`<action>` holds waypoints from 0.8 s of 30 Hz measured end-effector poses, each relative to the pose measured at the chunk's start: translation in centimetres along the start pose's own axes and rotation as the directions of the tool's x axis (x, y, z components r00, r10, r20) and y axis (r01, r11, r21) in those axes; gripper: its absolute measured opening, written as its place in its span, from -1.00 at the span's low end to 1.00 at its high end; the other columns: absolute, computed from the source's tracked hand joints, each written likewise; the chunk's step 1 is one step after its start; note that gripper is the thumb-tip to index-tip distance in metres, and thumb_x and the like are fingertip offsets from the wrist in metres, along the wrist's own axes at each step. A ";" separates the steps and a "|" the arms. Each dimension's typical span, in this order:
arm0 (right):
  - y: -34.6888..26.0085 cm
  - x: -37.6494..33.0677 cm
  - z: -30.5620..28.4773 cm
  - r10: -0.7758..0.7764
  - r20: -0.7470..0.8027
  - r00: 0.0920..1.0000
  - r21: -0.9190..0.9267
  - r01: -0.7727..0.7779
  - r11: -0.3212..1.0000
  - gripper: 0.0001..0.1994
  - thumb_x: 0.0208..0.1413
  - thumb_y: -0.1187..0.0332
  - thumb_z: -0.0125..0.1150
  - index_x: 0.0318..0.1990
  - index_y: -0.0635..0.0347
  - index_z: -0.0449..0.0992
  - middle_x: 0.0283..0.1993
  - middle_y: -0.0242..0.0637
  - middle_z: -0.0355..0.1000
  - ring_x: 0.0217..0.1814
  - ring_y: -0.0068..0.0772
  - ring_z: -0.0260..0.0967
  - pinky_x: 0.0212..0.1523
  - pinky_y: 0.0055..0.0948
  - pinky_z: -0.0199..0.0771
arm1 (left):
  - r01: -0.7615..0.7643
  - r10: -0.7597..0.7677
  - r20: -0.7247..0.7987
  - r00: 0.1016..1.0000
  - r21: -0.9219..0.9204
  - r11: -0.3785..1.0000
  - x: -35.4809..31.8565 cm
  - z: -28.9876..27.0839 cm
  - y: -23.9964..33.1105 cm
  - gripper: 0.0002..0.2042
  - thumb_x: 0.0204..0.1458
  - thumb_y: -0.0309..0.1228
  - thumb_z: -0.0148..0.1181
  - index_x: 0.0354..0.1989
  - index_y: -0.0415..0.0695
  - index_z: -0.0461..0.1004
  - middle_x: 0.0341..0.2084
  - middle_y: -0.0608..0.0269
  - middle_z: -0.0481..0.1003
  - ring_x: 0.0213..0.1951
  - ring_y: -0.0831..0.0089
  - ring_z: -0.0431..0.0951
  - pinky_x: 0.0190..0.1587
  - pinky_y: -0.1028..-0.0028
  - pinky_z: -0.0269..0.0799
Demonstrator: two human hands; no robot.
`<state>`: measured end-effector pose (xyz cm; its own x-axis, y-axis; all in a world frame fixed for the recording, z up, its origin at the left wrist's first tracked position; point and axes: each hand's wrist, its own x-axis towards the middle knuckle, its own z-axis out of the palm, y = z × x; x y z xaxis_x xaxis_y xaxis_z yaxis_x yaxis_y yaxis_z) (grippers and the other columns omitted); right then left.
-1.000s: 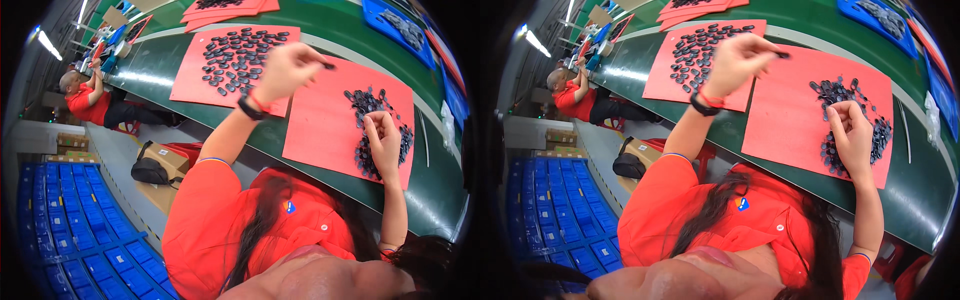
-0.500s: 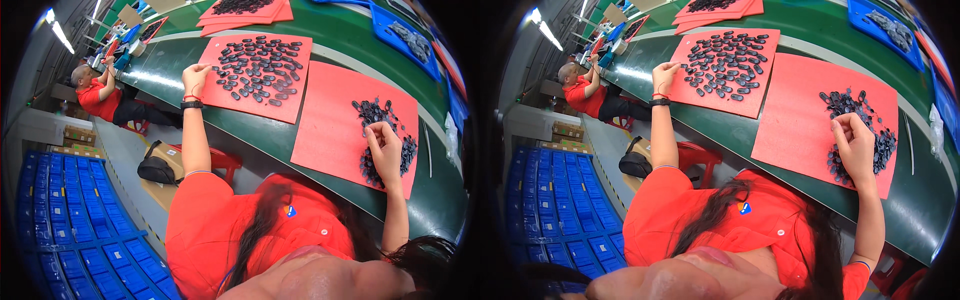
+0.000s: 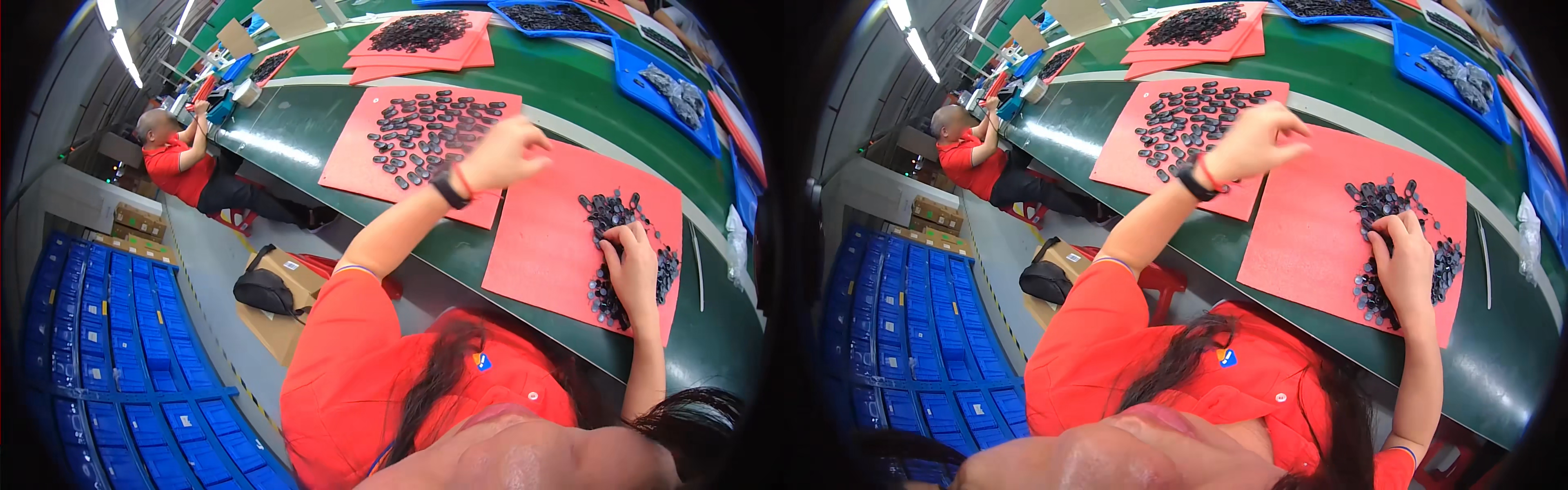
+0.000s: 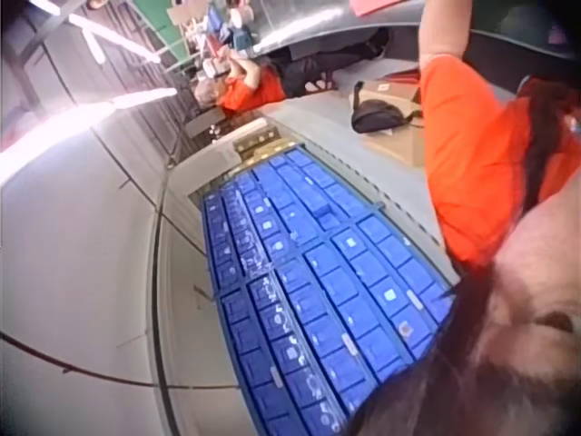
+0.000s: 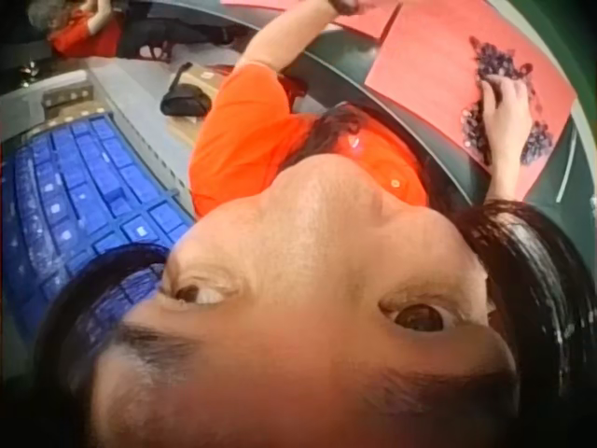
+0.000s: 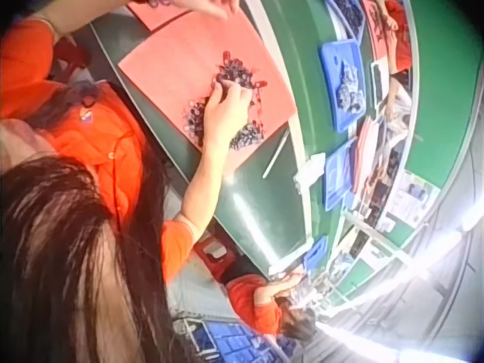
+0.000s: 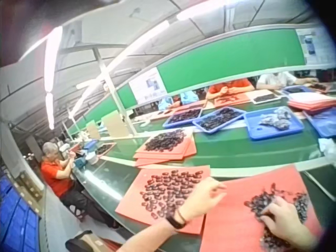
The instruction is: The person assembles components by fitting small circular pieces into plastic parts by hand and placing the assembled items onto a pad.
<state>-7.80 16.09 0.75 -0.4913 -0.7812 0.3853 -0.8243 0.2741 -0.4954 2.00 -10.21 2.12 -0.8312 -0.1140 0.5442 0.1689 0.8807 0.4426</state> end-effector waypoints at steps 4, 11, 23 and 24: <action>-0.4 0.4 0.0 -0.032 -0.042 0.999 0.005 0.032 0.999 -0.91 -0.08 0.50 0.20 -0.40 0.26 0.41 -0.43 -0.25 0.27 -0.48 -0.29 0.26 -0.45 -0.40 0.26 | -0.129 0.131 0.041 0.991 -0.054 0.990 1.5 5.0 2.6 -0.78 -0.23 -0.35 0.29 -0.39 -0.18 0.52 -0.48 0.10 0.42 -0.34 0.25 0.44 -0.24 0.37 0.37; 0.1 0.5 -0.7 -0.008 -0.058 0.998 0.088 0.013 0.996 -0.89 -0.15 0.54 0.24 -0.46 0.27 0.40 -0.51 -0.34 0.22 -0.65 -0.54 0.04 -0.58 -0.53 0.10 | -0.018 0.041 0.193 0.980 -0.119 0.993 1.8 7.3 3.8 -0.81 -0.23 -0.42 0.26 -0.40 -0.21 0.51 -0.51 0.12 0.42 -0.34 0.23 0.44 -0.22 0.35 0.37; 1.1 1.2 0.5 -0.112 -0.086 0.990 0.214 0.129 0.968 -0.91 -0.14 0.51 0.24 -0.46 0.27 0.45 -0.50 -0.34 0.30 -0.59 -0.56 0.17 -0.53 -0.60 0.18 | 0.033 -0.011 0.267 0.964 -0.078 0.996 1.7 6.2 3.7 -0.84 -0.20 -0.46 0.20 -0.41 -0.22 0.54 -0.49 0.03 0.50 -0.40 0.20 0.54 -0.32 0.38 0.45; 1.9 1.2 0.2 -0.146 -0.053 0.988 0.279 0.155 0.948 -0.91 -0.15 0.51 0.24 -0.46 0.26 0.45 -0.50 -0.34 0.31 -0.60 -0.58 0.17 -0.53 -0.62 0.18 | 0.044 -0.031 0.225 0.974 -0.051 0.998 1.4 6.0 3.3 -0.84 -0.17 -0.49 0.20 -0.37 -0.24 0.53 -0.49 0.07 0.51 -0.40 0.26 0.55 -0.32 0.42 0.47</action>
<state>-9.91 15.62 0.10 -0.3797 -0.7820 0.4943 -0.7790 -0.0179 -0.6267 -1.79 -4.72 0.06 -0.9338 -0.0351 0.3560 0.1593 0.8503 0.5017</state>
